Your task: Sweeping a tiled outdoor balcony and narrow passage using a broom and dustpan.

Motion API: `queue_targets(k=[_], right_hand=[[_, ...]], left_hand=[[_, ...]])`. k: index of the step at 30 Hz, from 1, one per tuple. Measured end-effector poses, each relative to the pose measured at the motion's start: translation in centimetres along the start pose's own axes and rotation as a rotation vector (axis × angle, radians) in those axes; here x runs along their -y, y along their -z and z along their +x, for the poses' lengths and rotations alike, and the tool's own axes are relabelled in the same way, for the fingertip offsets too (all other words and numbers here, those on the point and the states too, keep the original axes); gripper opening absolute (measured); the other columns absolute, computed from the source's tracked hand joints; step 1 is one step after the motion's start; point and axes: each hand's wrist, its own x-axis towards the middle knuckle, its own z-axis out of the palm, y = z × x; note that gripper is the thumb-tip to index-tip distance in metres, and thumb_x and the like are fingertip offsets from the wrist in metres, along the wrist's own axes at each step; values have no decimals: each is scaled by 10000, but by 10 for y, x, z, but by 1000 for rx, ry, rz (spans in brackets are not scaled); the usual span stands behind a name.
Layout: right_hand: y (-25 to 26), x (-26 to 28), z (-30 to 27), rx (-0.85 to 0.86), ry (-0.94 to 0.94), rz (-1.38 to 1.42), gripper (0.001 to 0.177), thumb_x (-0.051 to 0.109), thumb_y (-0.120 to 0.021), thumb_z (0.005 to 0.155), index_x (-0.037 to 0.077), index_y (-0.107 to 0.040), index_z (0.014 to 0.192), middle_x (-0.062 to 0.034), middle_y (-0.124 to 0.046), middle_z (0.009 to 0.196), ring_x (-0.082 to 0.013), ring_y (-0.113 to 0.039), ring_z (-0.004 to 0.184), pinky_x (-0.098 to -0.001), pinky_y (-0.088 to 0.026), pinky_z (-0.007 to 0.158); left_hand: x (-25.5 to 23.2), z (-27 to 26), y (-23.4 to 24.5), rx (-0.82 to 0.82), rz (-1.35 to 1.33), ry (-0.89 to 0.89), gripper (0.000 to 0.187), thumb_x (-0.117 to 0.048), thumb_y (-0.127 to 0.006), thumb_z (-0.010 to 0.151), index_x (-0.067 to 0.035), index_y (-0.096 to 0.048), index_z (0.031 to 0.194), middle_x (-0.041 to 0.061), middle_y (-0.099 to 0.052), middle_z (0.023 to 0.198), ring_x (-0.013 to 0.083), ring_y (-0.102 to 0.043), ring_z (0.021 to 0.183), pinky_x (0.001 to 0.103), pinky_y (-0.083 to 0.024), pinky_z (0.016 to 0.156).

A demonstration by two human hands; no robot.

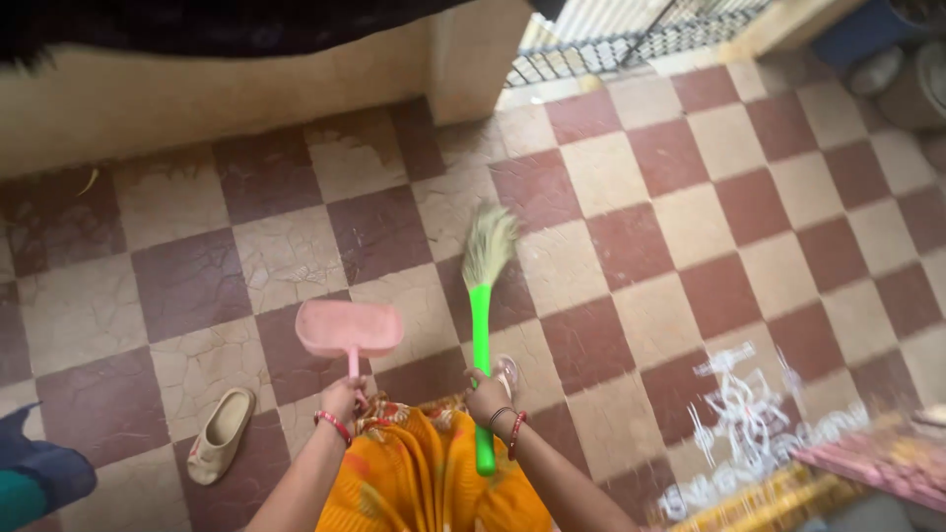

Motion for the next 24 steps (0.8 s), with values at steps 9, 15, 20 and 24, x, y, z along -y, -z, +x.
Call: queue_targets(k=[9, 15, 20, 24], right_hand=[[63, 53, -109, 168, -34, -19, 325, 240, -549, 959, 201, -677, 1255, -208, -728, 1016, -352, -738, 960, -468, -585, 871], [116, 49, 3, 163, 112, -487, 311, 223, -478, 1004, 236, -672, 1247, -175, -684, 1195, -346, -672, 1109, -488, -533, 950], [160, -2, 145, -14, 189, -459, 295, 212, -549, 957, 234, -780, 1139, -174, -724, 1061, -347, -718, 972, -467, -578, 854], [229, -10, 122, 137, -268, 429, 302, 138, -625, 964, 247, -749, 1217, -89, -606, 750, -210, -578, 561, -377, -450, 463]], left_hand=[[-53, -100, -79, 48, 65, -5, 41, -26, -642, 880, -30, -651, 920, 47, -549, 648, 91, -437, 457, 228, -342, 416], [-48, -161, -108, -50, 40, -70, 143, -27, -635, 891, 11, -671, 1024, 40, -577, 684, 86, -461, 473, 222, -372, 424], [-25, -182, -118, -112, 27, -77, 206, -41, -655, 874, -26, -691, 1076, 32, -558, 672, 71, -446, 475, 214, -362, 424], [-17, -188, -135, -133, 60, -62, 179, -65, -686, 886, 10, -663, 1046, 48, -581, 675, 79, -459, 485, 213, -377, 435]])
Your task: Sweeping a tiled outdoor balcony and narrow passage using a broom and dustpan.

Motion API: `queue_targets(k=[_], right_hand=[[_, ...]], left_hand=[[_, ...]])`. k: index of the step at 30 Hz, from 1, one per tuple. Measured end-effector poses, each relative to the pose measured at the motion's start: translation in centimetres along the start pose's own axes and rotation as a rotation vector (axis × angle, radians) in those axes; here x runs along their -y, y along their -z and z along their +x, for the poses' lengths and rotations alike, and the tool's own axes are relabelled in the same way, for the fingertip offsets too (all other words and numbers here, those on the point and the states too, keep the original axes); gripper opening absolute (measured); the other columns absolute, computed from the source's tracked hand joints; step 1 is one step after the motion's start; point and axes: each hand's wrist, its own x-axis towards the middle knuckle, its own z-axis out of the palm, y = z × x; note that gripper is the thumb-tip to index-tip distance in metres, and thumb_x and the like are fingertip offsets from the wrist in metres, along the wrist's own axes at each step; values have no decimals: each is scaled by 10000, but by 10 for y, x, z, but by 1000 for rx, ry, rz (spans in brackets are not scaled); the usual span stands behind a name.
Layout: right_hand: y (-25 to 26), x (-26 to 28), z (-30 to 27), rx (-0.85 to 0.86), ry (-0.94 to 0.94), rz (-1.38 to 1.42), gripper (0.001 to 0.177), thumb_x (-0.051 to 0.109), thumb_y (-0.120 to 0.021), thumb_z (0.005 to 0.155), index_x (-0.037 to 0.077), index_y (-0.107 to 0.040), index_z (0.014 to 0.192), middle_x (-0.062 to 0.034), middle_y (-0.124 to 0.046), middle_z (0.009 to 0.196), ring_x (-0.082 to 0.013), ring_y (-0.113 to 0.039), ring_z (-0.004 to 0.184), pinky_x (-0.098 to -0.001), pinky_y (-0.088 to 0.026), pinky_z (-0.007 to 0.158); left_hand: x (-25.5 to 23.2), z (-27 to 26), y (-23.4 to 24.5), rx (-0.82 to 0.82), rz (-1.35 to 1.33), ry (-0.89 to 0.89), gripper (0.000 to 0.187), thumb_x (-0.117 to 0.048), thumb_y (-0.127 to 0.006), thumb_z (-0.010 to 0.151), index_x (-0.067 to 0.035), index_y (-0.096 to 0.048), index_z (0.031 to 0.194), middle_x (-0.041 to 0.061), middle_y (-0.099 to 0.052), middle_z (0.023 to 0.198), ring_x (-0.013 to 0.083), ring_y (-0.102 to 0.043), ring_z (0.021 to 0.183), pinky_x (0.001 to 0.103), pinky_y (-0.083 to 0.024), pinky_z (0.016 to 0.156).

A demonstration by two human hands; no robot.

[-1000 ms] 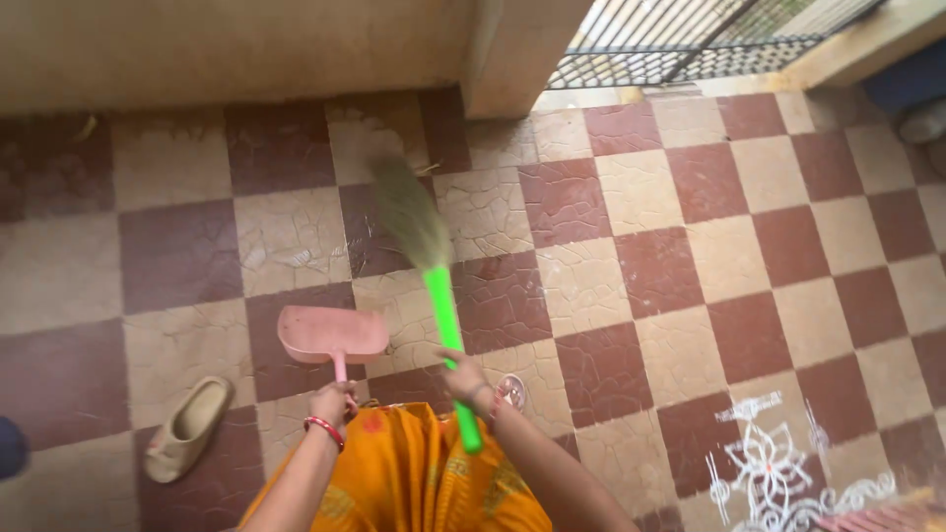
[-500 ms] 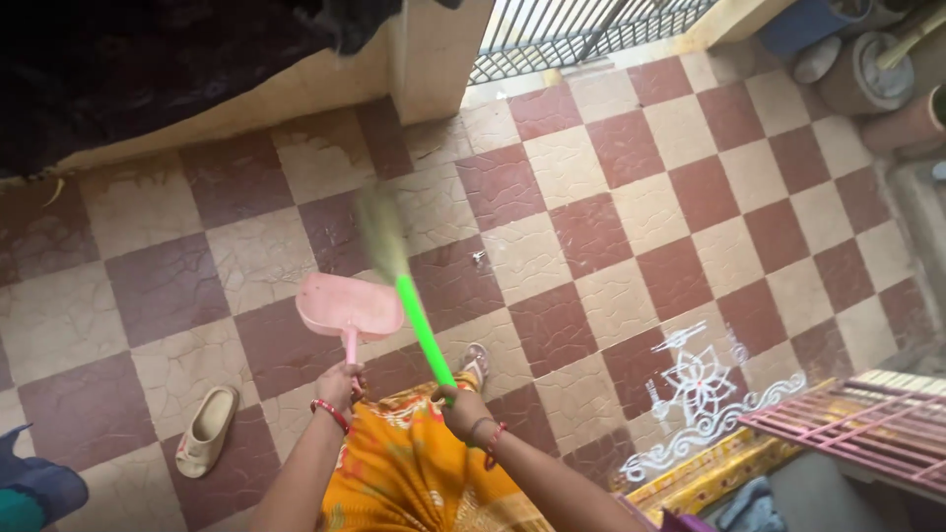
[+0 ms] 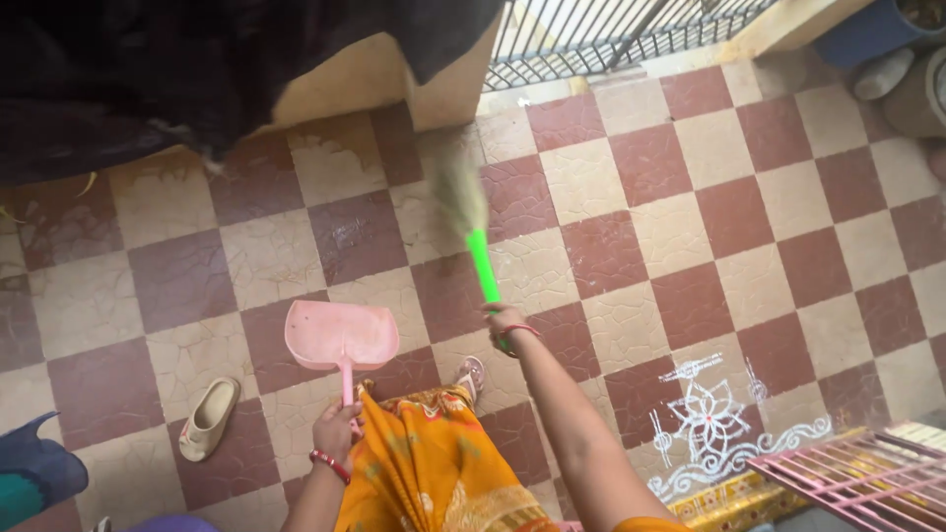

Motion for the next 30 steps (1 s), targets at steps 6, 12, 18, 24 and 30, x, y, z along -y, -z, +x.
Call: queue_targets(k=[6, 12, 18, 24, 30], right_hand=[[43, -58, -81, -227, -19, 351, 299, 102, -578, 980, 202, -735, 1214, -56, -604, 719, -167, -531, 494, -352, -439, 406], [20, -167, -154, -237, 250, -303, 278, 147, -554, 966, 223, -706, 1187, -176, -769, 951, -266, -745, 806, -421, -595, 729], [26, -155, -182, -88, 243, -837, 394, 150, -517, 955, 296, -693, 1276, -197, -696, 1121, -364, -681, 1037, -470, -558, 894], [79, -185, -142, -98, 40, -1029, 453, 106, -541, 919, 289, -637, 1322, -144, -703, 1212, -335, -688, 1104, -455, -571, 917], [161, -234, -103, -367, -123, -449, 397, 204, -543, 926, 310, -703, 1274, -165, -699, 1221, -345, -682, 1110, -464, -549, 947]], left_hand=[[-8, 11, -46, 94, 190, -132, 119, -101, -679, 911, 9, -672, 956, 23, -554, 661, 85, -499, 492, 242, -415, 422], [-45, -1, -120, 298, 113, 38, 114, -97, -597, 939, -11, -663, 904, 30, -590, 691, 94, -511, 517, 230, -408, 432], [-69, -25, -194, 348, 275, 59, 72, -40, -640, 901, 28, -652, 879, 53, -591, 702, 97, -513, 538, 224, -400, 434], [-72, -47, -217, 330, 387, 77, 46, -41, -652, 887, 0, -645, 907, 27, -560, 688, 57, -448, 507, 191, -354, 418], [-68, -51, -219, 369, 378, 76, 85, -5, -639, 867, 27, -665, 942, 30, -549, 674, 55, -427, 495, 181, -305, 397]])
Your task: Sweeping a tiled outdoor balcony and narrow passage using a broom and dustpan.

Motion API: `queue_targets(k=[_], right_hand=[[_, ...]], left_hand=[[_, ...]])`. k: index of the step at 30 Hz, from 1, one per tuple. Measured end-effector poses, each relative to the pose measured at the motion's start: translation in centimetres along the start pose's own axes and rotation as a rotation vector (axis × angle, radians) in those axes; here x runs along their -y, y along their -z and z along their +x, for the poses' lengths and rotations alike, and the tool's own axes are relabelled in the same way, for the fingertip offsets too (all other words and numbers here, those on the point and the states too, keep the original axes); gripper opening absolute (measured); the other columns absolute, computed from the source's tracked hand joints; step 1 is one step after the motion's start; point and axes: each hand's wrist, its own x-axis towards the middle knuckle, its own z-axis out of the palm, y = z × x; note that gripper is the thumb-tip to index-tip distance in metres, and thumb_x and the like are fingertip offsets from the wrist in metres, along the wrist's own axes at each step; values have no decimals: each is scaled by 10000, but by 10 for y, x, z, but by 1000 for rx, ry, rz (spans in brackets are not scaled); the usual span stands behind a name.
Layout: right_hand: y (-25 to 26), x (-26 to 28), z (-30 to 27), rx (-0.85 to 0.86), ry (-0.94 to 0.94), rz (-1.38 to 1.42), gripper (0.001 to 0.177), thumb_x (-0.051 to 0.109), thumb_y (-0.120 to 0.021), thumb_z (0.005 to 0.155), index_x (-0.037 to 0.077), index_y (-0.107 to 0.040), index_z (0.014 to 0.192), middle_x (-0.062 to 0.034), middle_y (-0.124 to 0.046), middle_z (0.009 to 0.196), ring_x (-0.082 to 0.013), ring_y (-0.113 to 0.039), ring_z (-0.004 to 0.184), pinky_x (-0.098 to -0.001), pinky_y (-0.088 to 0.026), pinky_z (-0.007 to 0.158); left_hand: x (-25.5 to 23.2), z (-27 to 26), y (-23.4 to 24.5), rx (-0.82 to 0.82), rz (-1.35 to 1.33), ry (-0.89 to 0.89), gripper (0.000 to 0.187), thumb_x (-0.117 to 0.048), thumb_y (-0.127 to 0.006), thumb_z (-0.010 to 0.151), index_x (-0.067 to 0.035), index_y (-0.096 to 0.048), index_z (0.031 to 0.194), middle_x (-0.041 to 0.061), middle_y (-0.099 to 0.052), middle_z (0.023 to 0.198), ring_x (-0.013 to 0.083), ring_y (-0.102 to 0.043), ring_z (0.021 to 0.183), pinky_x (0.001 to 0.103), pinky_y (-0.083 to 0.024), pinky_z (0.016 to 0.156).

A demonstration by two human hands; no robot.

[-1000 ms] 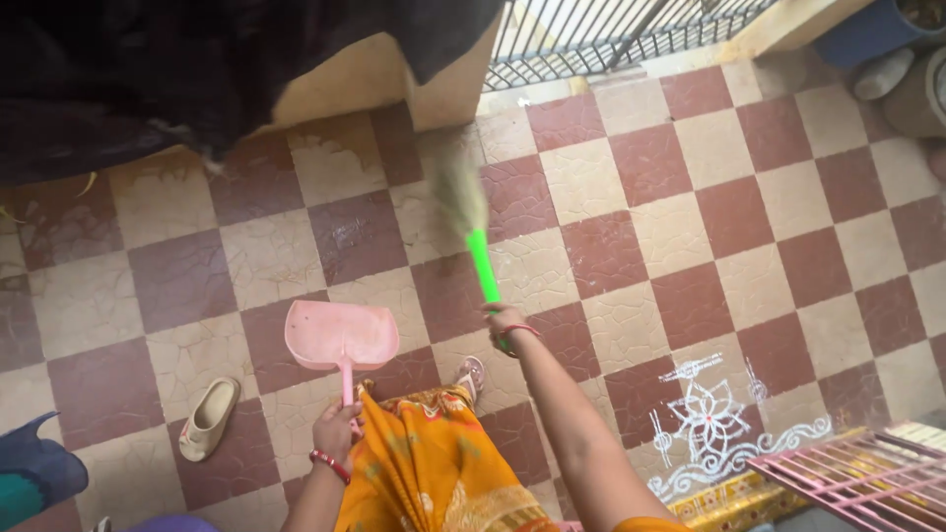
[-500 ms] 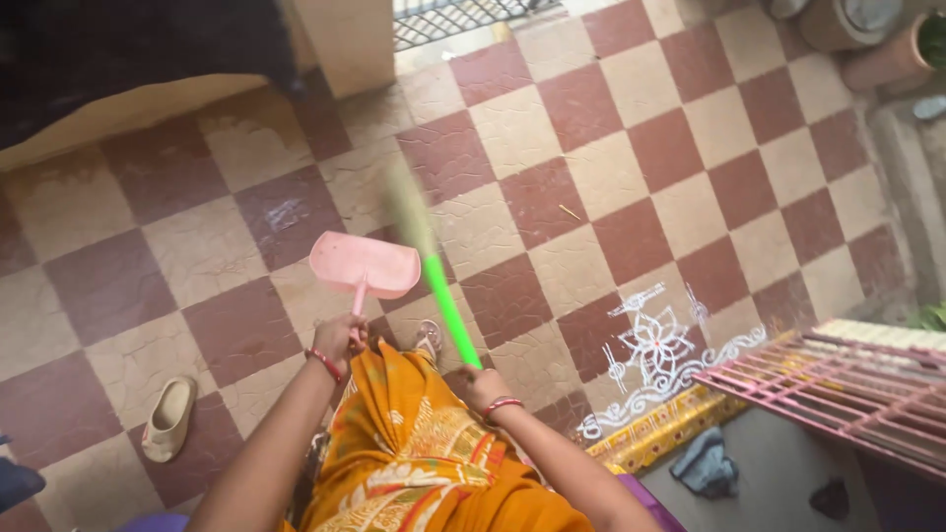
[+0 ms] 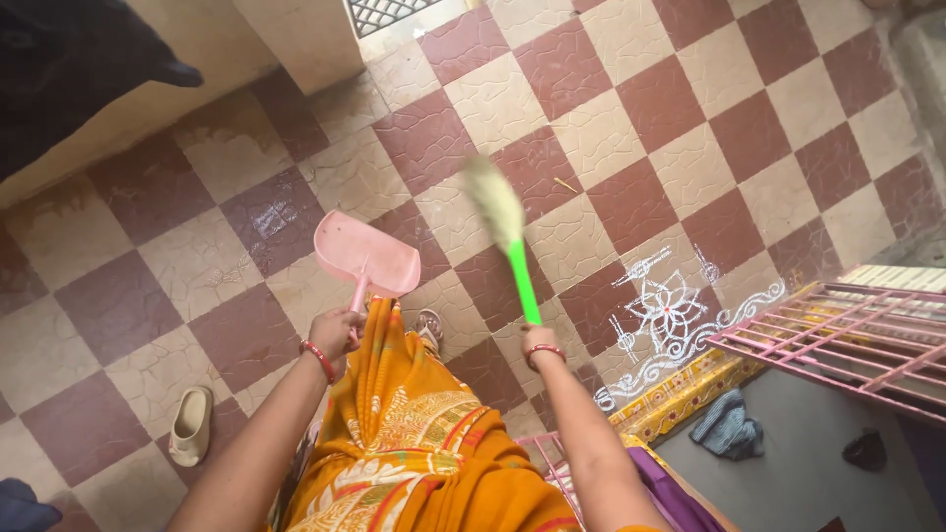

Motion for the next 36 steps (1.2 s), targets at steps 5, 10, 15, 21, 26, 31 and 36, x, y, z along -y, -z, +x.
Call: queue_targets(k=[5, 10, 15, 21, 26, 31, 36], right_hand=[[9, -8, -40, -48, 28, -13, 390, 240, -466, 987, 292, -691, 1300, -240, -689, 1170, -397, -681, 1067, -497, -558, 919], [-4, -21, -98, 14, 123, -239, 393, 308, -438, 1010, 363, -641, 1342, -241, -670, 1150, -396, -675, 1054, -507, -552, 907], [-9, -53, -57, 127, 153, -549, 464, 214, -432, 1020, 470, -633, 1351, -137, -668, 1294, -303, -684, 1146, -444, -566, 961], [32, -59, -34, 48, -28, -516, 337, 242, -515, 994, 281, -720, 1259, -110, -691, 1293, -295, -685, 1173, -422, -571, 952], [-22, -42, -4, -175, -82, -380, 341, 264, -470, 1021, 124, -767, 1110, -147, -740, 1140, -314, -724, 1053, -444, -598, 876], [-36, -18, -82, -277, -30, -200, 379, 339, -394, 1075, 198, -743, 1115, -189, -727, 1017, -370, -723, 952, -501, -579, 825], [-17, -16, -127, -191, 124, -314, 310, 334, -438, 1037, 341, -708, 1188, -185, -689, 1062, -356, -716, 920, -479, -588, 768]], left_hand=[[-12, -5, -17, 4, 50, 0, 99, -20, -648, 879, 13, -674, 969, 20, -563, 687, 51, -441, 506, 188, -342, 423], [-26, -14, -48, 69, 163, -14, 119, -48, -643, 883, -32, -714, 977, -1, -580, 696, 47, -457, 513, 205, -390, 452], [-30, -21, -71, 158, 227, 28, 89, -82, -679, 900, -24, -701, 964, -5, -633, 731, 51, -514, 554, 205, -420, 472], [-45, -44, -76, 237, 396, -26, 146, -93, -689, 881, -29, -733, 1005, 13, -662, 802, 70, -576, 626, 228, -492, 517], [-50, -14, -80, 299, 488, -20, 178, -117, -700, 878, -46, -719, 1039, 22, -672, 835, 92, -610, 643, 261, -524, 570], [-47, 19, -106, 367, 568, 39, 174, -154, -708, 875, -85, -705, 1035, 8, -668, 823, 107, -608, 626, 289, -539, 595], [-21, 59, -158, 421, 569, 118, 150, -207, -706, 929, -66, -672, 966, 24, -612, 729, 134, -588, 588, 298, -493, 562]])
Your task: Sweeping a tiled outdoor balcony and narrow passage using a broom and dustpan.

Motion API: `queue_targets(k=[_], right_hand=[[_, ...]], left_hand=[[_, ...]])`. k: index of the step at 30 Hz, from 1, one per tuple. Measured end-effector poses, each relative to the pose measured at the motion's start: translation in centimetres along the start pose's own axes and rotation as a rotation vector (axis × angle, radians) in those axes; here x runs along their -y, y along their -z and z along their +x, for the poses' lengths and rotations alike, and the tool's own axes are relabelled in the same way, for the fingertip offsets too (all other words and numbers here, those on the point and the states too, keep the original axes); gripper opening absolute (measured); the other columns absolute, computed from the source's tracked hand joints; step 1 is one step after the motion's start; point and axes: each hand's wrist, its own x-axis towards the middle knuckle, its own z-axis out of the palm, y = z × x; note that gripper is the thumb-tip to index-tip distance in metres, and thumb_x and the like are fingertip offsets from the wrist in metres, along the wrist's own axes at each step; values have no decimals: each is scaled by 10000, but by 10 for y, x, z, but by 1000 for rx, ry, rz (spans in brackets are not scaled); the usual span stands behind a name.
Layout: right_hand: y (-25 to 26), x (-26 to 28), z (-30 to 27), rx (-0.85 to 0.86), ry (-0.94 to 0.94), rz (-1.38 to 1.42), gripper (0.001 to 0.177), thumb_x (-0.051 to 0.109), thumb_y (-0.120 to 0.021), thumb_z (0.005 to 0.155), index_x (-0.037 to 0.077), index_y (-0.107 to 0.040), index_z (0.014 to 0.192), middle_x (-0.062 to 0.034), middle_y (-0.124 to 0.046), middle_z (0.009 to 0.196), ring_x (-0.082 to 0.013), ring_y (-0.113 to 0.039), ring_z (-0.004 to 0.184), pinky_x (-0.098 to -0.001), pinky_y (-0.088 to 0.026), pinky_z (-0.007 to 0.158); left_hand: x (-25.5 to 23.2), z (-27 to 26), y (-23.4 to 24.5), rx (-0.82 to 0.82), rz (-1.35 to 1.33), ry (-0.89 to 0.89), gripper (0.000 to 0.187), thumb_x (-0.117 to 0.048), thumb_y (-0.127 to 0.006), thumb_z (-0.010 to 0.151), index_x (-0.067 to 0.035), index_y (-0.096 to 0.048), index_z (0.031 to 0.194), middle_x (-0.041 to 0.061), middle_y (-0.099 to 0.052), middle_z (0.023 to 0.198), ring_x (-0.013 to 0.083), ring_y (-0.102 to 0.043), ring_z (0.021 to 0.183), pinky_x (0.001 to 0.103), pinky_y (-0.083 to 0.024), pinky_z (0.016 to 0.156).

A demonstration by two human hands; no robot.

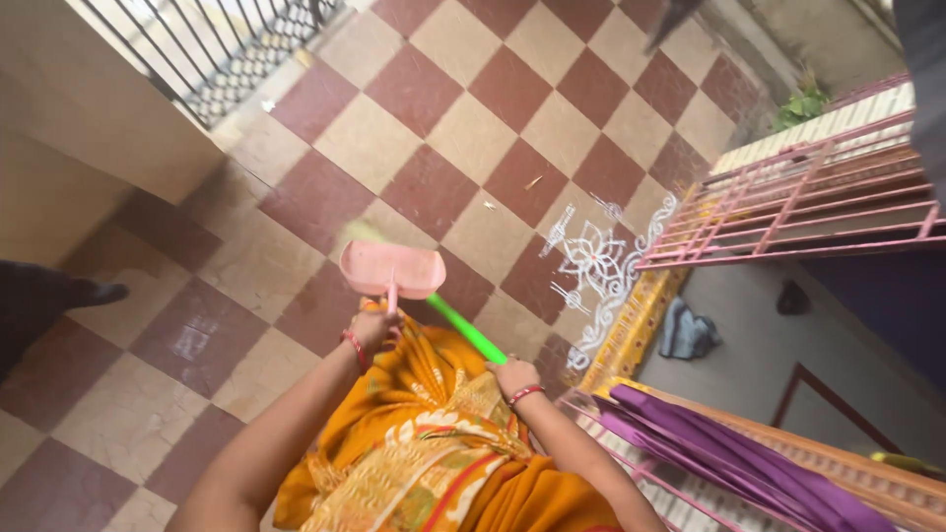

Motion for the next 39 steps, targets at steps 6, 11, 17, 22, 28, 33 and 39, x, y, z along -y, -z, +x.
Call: queue_targets(k=[6, 11, 17, 22, 28, 33, 39], right_hand=[[-15, -65, 38, 61, 119, -104, 394, 222, -443, 996, 402, -701, 1234, -159, -700, 1083, -322, -711, 941, -454, -590, 770], [26, -204, 109, 151, -65, -173, 372, 360, -423, 1035, 239, -763, 1128, -156, -728, 1105, -331, -711, 1020, -469, -572, 856], [41, -336, 191, 78, -395, 50, 460, 378, -409, 1053, 110, -782, 1047, -186, -742, 1110, -363, -728, 1037, -497, -586, 876], [57, -364, 170, -8, -410, 183, 554, 486, -376, 1096, 102, -775, 1061, -226, -729, 1070, -403, -709, 1002, -515, -568, 874], [28, -403, 125, -18, -251, 259, 393, 397, -372, 1014, 425, -705, 1221, -212, -716, 989, -396, -716, 904, -527, -571, 802], [17, -462, 163, 130, -193, -83, 450, 449, -397, 1071, 198, -770, 1105, -129, -744, 1066, -289, -741, 960, -442, -600, 785], [23, -480, 236, -29, -433, 50, 425, 323, -403, 1077, 126, -777, 1034, -128, -769, 1039, -297, -755, 938, -441, -602, 780]], left_hand=[[-37, -3, -76, 58, -78, -19, 119, -168, -680, 907, -73, -689, 978, 34, -656, 735, 130, -579, 576, 294, -476, 535], [-31, 65, -132, 33, -92, 33, 127, -145, -671, 896, -58, -685, 988, 43, -653, 770, 124, -569, 581, 294, -465, 514], [-69, 101, -220, -51, -136, 80, 127, -99, -681, 889, 2, -671, 965, 67, -625, 773, 139, -578, 599, 288, -454, 500], [-111, 116, -283, -67, -99, 36, 137, -128, -690, 897, -8, -672, 961, 52, -625, 770, 129, -566, 608, 280, -472, 514], [-160, 138, -335, -22, 38, 9, 131, -154, -686, 886, -45, -688, 958, 56, -631, 762, 136, -591, 613, 287, -488, 528], [-187, 138, -371, 42, 123, -60, 185, -169, -696, 892, -12, -686, 989, 61, -632, 774, 147, -598, 650, 312, -508, 571], [-214, 126, -405, 24, 224, 7, 224, -177, -680, 874, -54, -705, 1059, 43, -671, 879, 143, -634, 747, 330, -528, 643]])
